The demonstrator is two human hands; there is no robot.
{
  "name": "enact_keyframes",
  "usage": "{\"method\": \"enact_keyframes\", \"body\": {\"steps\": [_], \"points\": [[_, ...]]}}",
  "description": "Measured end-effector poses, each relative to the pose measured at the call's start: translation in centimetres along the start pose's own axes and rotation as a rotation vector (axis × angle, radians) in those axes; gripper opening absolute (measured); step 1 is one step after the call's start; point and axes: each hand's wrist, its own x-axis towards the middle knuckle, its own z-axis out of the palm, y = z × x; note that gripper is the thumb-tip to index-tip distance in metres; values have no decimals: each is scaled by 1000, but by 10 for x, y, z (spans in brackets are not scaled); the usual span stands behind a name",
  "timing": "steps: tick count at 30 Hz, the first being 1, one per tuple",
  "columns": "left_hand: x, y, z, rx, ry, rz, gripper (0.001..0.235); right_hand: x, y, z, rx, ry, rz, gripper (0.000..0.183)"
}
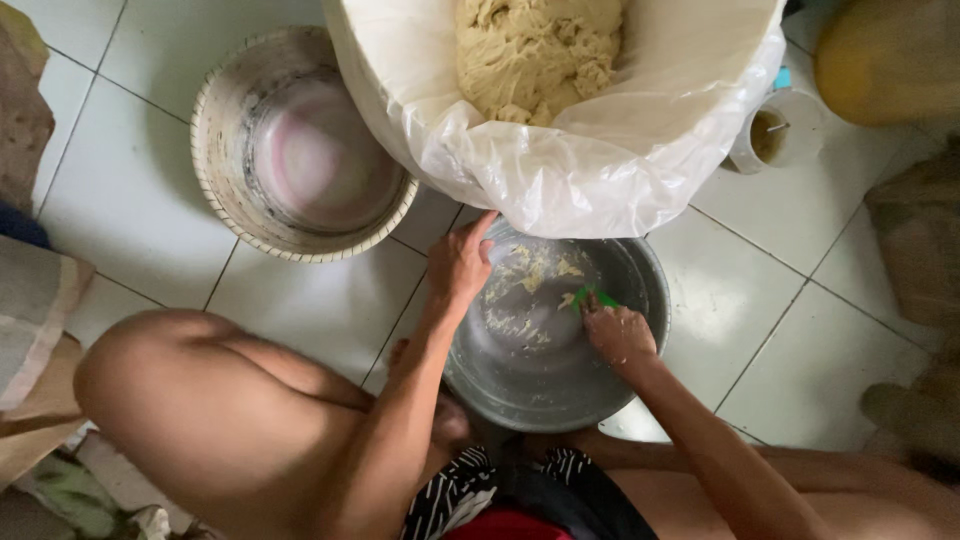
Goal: The person scrapes dough residue from their hands and a metal bowl using a green plastic scraper. They repeatedly wipe the bowl and transfer small amounts of dough into a larger white bucket lined with a plastic bag.
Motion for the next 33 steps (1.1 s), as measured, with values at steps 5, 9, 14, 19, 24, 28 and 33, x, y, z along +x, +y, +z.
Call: {"method": "enact_keyframes", "body": {"steps": [5,9,14,19,24,28,33], "points": [[1,3,-4,-35,14,17,58,38,-1,-2,58,14,9,55],[4,1,-2,-32,11,19,56,37,10,8,-17,-83,-4,39],[-3,-1,-3,-71,36,67,53,44,-1,14,13,-5,-58,53],[0,-2,-1,-77,-25,-21,55,50,9,8,-63,164,-188,68],[-3,-3,8,-99,26,18,56,53,-8,-5,14,-113,-112,54],[-3,0,7,-39,37,-10,53,63,-35,-22,181,160,-152,81],[-9,1,9,-26,65,-52,50,14,-9,-9,75,-21,-29,75]]}}
